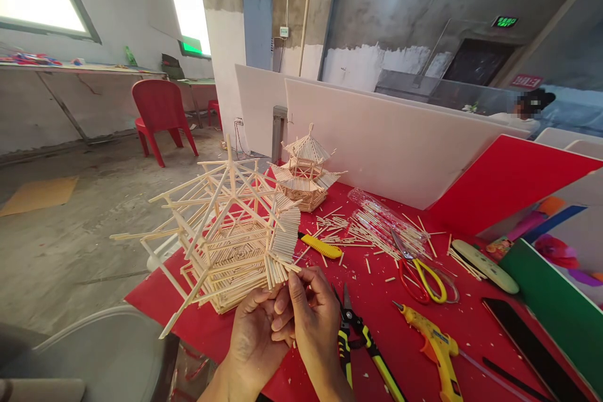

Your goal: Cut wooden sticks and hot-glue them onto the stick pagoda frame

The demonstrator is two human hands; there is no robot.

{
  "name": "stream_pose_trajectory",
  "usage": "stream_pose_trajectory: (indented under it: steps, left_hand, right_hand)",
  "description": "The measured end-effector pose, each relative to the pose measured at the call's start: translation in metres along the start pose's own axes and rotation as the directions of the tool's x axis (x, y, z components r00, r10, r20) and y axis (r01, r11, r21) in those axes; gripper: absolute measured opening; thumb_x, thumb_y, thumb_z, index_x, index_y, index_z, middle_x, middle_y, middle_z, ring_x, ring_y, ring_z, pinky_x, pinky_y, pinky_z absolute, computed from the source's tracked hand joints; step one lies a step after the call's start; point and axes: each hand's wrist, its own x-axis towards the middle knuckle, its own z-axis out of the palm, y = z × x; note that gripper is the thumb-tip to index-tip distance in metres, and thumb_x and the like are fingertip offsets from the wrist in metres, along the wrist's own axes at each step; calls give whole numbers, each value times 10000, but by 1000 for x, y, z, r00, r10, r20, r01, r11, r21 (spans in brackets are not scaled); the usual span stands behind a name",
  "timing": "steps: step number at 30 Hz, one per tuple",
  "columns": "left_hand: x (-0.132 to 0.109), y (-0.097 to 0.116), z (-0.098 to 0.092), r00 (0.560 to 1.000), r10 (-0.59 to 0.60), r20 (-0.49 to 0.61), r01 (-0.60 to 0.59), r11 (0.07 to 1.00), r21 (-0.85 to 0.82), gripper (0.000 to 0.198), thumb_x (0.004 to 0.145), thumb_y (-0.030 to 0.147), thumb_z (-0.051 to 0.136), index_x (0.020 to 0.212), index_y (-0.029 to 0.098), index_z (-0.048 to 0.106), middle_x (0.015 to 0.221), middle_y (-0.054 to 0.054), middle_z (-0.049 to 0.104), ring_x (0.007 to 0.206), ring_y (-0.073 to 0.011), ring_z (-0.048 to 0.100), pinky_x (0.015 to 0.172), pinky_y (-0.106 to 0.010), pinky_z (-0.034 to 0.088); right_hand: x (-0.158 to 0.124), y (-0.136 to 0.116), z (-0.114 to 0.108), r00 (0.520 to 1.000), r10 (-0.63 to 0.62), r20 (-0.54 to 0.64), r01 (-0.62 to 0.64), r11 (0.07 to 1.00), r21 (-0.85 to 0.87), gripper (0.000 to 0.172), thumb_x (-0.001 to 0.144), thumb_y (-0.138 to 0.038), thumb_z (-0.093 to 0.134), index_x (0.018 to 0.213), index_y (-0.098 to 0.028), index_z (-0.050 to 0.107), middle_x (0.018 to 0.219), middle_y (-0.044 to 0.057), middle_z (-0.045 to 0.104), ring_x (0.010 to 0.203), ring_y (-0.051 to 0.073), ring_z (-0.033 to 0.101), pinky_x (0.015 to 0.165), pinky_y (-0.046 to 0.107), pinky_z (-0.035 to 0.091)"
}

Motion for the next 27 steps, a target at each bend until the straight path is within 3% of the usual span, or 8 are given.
stream_pose_trajectory:
  steps: [7,11,18,27]
  left_hand:
    - [0,0,2,1000,-12,0,12,1000,10,135,704,177,640,651,157,518,554,29,487,411,-57,303,387,-195,184]
    - [0,0,2,1000,-2,-2,2,1000,8,145,702,171,640,667,176,499,551,34,475,411,-68,310,389,-207,171]
    - [-1,0,2,1000,3,7,-3,999,42,142,707,187,643,668,169,508,556,33,471,416,-65,311,392,-202,186]
    - [0,-1,0,1000,8,6,-8,998,60,131,721,193,617,626,141,543,535,24,471,413,-57,289,389,-189,187]
  right_hand:
    - [-1,4,1,996,84,35,-87,994,74,329,847,-524,629,872,-196,618,652,-22,625,421,86,551,374,176,488]
    - [0,2,2,996,83,30,-85,993,77,321,847,-517,635,869,-198,616,640,-33,611,404,75,530,444,209,546]
    - [-1,5,0,998,62,24,-64,994,90,296,849,-493,638,854,-197,621,660,-27,608,410,71,527,356,163,458]
    - [1,-1,2,998,50,24,-51,995,84,306,848,-505,633,837,-200,612,643,-27,591,437,84,527,358,164,454]
